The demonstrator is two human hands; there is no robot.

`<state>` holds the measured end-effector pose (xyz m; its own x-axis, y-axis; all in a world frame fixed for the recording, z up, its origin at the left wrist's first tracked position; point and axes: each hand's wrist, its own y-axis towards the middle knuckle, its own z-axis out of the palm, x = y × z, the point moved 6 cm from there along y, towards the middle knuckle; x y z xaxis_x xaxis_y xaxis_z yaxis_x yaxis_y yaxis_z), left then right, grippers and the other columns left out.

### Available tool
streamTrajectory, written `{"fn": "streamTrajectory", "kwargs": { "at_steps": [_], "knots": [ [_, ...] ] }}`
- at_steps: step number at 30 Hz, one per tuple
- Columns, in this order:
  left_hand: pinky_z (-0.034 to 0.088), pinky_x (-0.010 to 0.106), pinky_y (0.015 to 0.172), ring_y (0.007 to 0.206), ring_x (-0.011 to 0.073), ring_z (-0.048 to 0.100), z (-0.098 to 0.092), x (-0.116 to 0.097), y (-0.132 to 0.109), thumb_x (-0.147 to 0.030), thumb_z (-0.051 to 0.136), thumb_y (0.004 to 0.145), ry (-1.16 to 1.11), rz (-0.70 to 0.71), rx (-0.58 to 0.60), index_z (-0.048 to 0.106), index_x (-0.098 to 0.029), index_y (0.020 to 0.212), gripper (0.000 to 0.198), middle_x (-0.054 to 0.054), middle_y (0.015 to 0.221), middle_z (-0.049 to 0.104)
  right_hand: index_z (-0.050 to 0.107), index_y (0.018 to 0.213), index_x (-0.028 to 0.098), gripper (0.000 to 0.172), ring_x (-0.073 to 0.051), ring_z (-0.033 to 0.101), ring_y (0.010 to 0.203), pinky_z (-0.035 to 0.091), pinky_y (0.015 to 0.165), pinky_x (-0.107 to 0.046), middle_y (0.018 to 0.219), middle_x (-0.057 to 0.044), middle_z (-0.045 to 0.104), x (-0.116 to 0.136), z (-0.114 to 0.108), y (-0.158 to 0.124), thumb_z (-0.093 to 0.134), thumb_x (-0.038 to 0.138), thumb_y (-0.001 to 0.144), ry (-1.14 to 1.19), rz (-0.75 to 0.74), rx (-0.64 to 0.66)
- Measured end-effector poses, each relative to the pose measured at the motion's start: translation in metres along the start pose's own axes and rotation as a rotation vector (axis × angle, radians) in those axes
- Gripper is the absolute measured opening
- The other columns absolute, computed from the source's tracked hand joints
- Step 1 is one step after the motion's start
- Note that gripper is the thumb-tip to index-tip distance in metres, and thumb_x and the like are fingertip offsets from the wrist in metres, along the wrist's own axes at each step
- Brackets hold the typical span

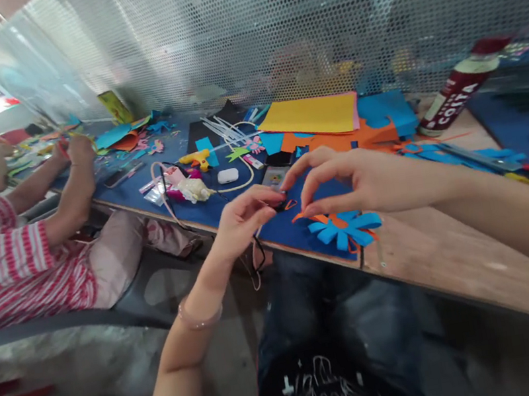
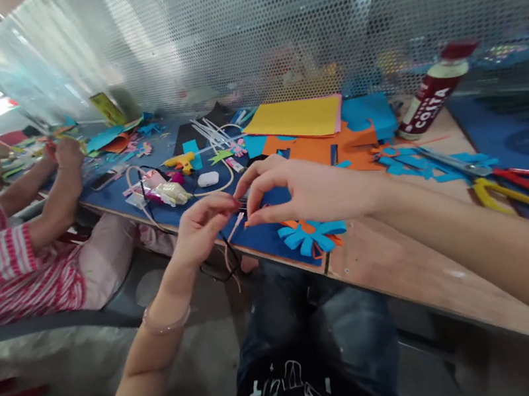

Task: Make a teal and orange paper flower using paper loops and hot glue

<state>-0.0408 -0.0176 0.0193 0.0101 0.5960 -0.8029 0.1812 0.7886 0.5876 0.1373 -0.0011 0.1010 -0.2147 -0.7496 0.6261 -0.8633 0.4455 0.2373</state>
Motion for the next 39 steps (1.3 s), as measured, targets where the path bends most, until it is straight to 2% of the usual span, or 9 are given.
{"fn": "streamTrajectory", "kwargs": {
  "at_steps": [2,4,9,13,17,21,27,33,39],
  "knots": [
    [0.050,0.028,0.080,0.091,0.0178,0.066,-0.007,-0.005,0.005,-0.034,0.074,0.087,0.186,0.038,-0.051,0.076,-0.023,0.102,0.019,0.007,0.100,0.074,0.073,0.083,0.027,0.020,-0.025,0.058,0.118,0.047,0.099,-0.043,0.124,-0.004,0.065,-0.002,-0.006,-0.028,0.067,0.045,0.089,-0.062,0.050,-0.088],
    [0.050,0.031,0.085,0.096,0.0194,0.066,-0.001,-0.008,0.013,-0.031,0.072,0.088,0.398,0.088,0.029,0.076,-0.023,0.102,0.017,0.007,0.100,0.074,0.072,0.085,0.029,0.018,-0.026,0.058,0.118,0.048,0.097,-0.044,0.124,-0.003,0.064,-0.001,-0.009,-0.060,0.063,0.044,0.092,-0.151,0.056,-0.193],
    [0.048,0.043,0.105,0.120,0.0257,0.063,0.061,0.010,0.019,-0.040,0.074,0.085,0.619,0.258,0.672,0.069,-0.025,0.121,0.039,0.009,0.124,0.072,0.066,0.094,0.036,0.017,-0.026,0.059,0.117,0.048,0.096,-0.046,0.121,-0.001,0.065,0.012,0.009,-0.140,0.060,0.020,0.092,-0.493,0.029,-0.483],
    [0.043,0.046,0.115,0.139,0.0283,0.052,0.093,0.034,0.013,-0.038,0.070,0.088,0.606,0.348,0.889,0.060,-0.023,0.136,0.051,0.012,0.142,0.062,0.065,0.102,0.038,0.029,-0.024,0.063,0.103,0.052,0.086,-0.043,0.114,-0.001,0.066,0.019,0.043,-0.178,0.061,0.013,0.088,-0.611,0.044,-0.607],
    [0.050,0.045,0.110,0.133,0.0264,0.058,0.102,0.045,0.009,-0.029,0.066,0.090,0.578,0.429,0.870,0.065,-0.023,0.128,0.039,0.011,0.135,0.067,0.067,0.105,0.034,0.032,-0.024,0.061,0.100,0.050,0.092,-0.042,0.113,-0.002,0.067,0.016,0.062,-0.192,0.068,0.010,0.084,-0.723,0.043,-0.651],
    [0.056,0.038,0.102,0.119,0.0234,0.068,0.101,0.046,0.018,-0.026,0.063,0.091,0.552,0.407,0.769,0.069,-0.022,0.121,0.031,0.007,0.122,0.075,0.067,0.108,0.026,0.030,-0.021,0.062,0.098,0.050,0.094,-0.040,0.113,-0.006,0.068,0.005,0.059,-0.186,0.069,0.008,0.084,-0.755,-0.017,-0.626],
    [0.055,0.024,0.078,0.089,0.0151,0.074,0.106,0.048,0.053,-0.026,0.058,0.095,0.531,0.081,0.674,0.073,-0.018,0.116,0.027,0.007,0.104,0.080,0.066,0.093,0.026,0.012,-0.021,0.064,0.107,0.050,0.087,-0.039,0.111,-0.005,0.067,-0.019,0.022,-0.165,0.063,0.015,0.090,-0.560,0.058,-0.693],
    [0.044,0.020,0.057,0.060,0.0088,0.060,0.117,0.055,0.094,-0.029,0.060,0.092,0.420,-0.156,0.616,0.072,-0.015,0.115,0.030,0.002,0.076,0.074,0.070,0.092,0.030,0.006,-0.018,0.065,0.109,0.048,0.098,-0.039,0.114,0.001,0.068,-0.049,-0.024,-0.140,0.065,0.033,0.093,-0.231,0.251,-0.594],
    [0.048,0.021,0.059,0.065,0.0099,0.063,0.127,0.068,0.118,-0.031,0.060,0.092,0.268,-0.245,0.654,0.069,-0.012,0.117,0.033,0.006,0.085,0.076,0.072,0.084,0.034,0.010,-0.022,0.066,0.111,0.051,0.095,-0.042,0.114,0.004,0.070,-0.066,-0.045,-0.135,0.069,0.042,0.088,-0.206,0.298,-0.590]
  ]
}}
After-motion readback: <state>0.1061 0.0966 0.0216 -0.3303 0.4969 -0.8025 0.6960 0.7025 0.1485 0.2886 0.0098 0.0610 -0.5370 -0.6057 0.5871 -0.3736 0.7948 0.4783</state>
